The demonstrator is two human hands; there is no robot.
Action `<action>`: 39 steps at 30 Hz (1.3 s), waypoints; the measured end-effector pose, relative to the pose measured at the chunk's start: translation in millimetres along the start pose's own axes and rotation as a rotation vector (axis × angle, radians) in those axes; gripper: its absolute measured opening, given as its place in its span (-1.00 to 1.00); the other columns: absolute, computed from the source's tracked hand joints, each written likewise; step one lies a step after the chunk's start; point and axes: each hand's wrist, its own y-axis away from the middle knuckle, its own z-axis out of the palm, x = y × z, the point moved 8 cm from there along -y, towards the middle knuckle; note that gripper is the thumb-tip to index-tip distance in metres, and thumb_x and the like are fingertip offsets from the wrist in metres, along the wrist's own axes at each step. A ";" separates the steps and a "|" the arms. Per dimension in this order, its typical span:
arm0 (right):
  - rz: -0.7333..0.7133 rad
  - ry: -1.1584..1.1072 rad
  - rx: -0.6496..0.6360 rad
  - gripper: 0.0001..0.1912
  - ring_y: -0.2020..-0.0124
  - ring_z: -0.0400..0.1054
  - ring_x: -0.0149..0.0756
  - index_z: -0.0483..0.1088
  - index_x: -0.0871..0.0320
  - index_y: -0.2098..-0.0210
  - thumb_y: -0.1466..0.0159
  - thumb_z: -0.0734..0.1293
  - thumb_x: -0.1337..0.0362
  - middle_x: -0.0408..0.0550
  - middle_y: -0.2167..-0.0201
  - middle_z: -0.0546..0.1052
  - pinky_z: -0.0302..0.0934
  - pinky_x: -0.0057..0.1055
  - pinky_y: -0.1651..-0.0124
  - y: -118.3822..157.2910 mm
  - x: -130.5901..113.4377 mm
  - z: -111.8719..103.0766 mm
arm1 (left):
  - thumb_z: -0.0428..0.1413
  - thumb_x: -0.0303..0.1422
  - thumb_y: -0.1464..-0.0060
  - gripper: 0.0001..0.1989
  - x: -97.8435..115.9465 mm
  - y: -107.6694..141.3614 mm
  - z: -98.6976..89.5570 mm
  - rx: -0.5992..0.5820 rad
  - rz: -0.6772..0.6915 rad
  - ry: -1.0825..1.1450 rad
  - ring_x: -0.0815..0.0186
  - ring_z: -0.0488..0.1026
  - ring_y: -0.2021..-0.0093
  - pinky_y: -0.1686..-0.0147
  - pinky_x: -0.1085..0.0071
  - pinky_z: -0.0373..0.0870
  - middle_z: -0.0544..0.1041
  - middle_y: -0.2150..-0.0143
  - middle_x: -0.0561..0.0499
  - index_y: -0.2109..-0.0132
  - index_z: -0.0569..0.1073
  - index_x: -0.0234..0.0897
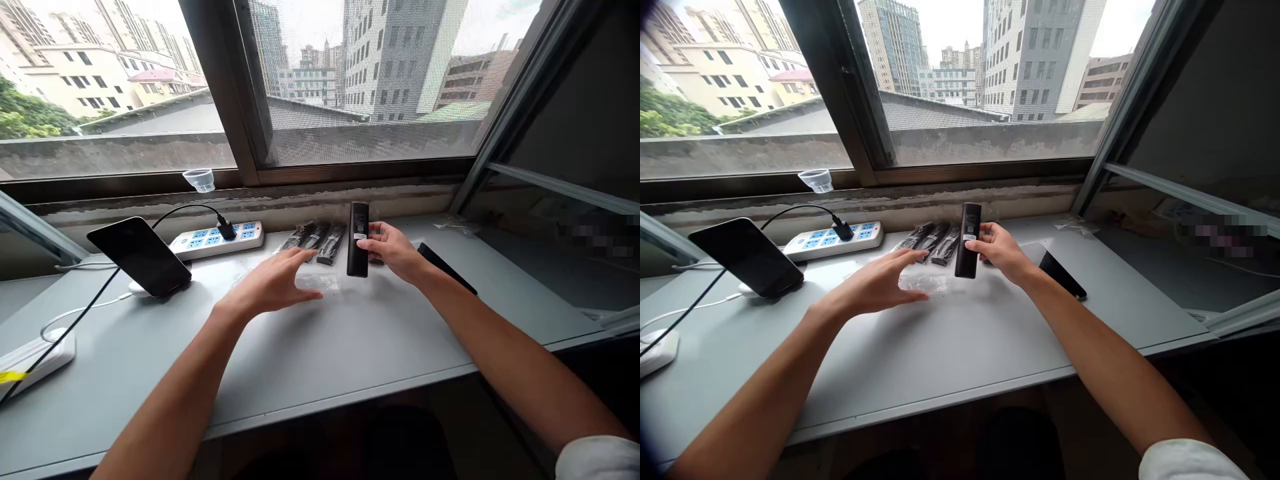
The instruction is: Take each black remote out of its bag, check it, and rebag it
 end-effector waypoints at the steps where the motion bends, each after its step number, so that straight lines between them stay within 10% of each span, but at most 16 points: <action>1: 0.009 0.007 0.011 -0.20 0.17 0.55 -0.17 0.29 0.09 -0.26 -0.11 0.61 0.11 0.02 0.09 0.63 0.46 -0.27 0.19 0.1 0.9 -1.1 | 0.32 0.03 -0.13 -0.24 -4.3 1.8 7.1 -0.074 -0.025 0.008 -0.01 0.56 -0.09 0.01 0.18 0.52 0.53 -0.22 -0.10 -0.39 0.35 -0.06; 6: 0.057 0.112 0.007 0.46 0.12 0.59 -0.10 -0.39 -0.09 -0.58 -0.04 0.66 0.12 0.18 -0.22 0.47 0.61 -0.13 0.15 5.0 5.8 0.4 | 0.32 -0.11 -0.15 -0.33 -4.9 2.5 15.1 -0.144 -0.072 0.021 0.06 0.60 -0.04 0.08 0.26 0.52 0.62 -0.12 -0.03 -0.37 0.40 -0.06; 20: 0.061 0.014 -0.053 0.57 -0.11 0.57 0.04 -0.53 0.04 -0.56 -0.03 0.70 0.11 0.27 -0.29 0.44 0.47 -0.07 -0.21 18.1 1.5 26.3 | 0.10 0.13 -0.31 -0.28 29.9 0.7 6.4 -0.115 -0.026 0.316 0.04 0.55 -0.14 0.03 0.27 0.55 0.46 -0.32 -0.19 -0.45 0.32 -0.12; 30: -0.080 0.018 -0.161 0.03 0.04 0.61 -0.04 0.05 0.01 -0.38 -0.10 0.65 0.10 -0.04 0.17 0.67 0.43 -0.02 -0.12 16.2 -4.0 36.4 | 0.28 0.10 -0.13 -0.44 -6.4 -12.5 35.7 0.004 -0.460 0.975 0.19 0.58 0.18 0.26 0.35 0.47 0.65 0.11 -0.13 -0.02 0.60 -0.30; 39: -0.124 0.210 -0.239 -0.56 0.46 0.33 -0.35 0.42 0.10 0.01 -0.33 0.44 -0.09 -0.21 0.46 0.52 0.13 -0.38 0.36 25.8 -16.1 49.4 | 0.24 0.09 -0.13 -0.52 -3.3 -15.5 36.8 0.049 -0.456 0.968 0.36 0.36 0.40 0.42 0.42 0.25 0.50 0.38 0.02 0.28 0.54 -0.30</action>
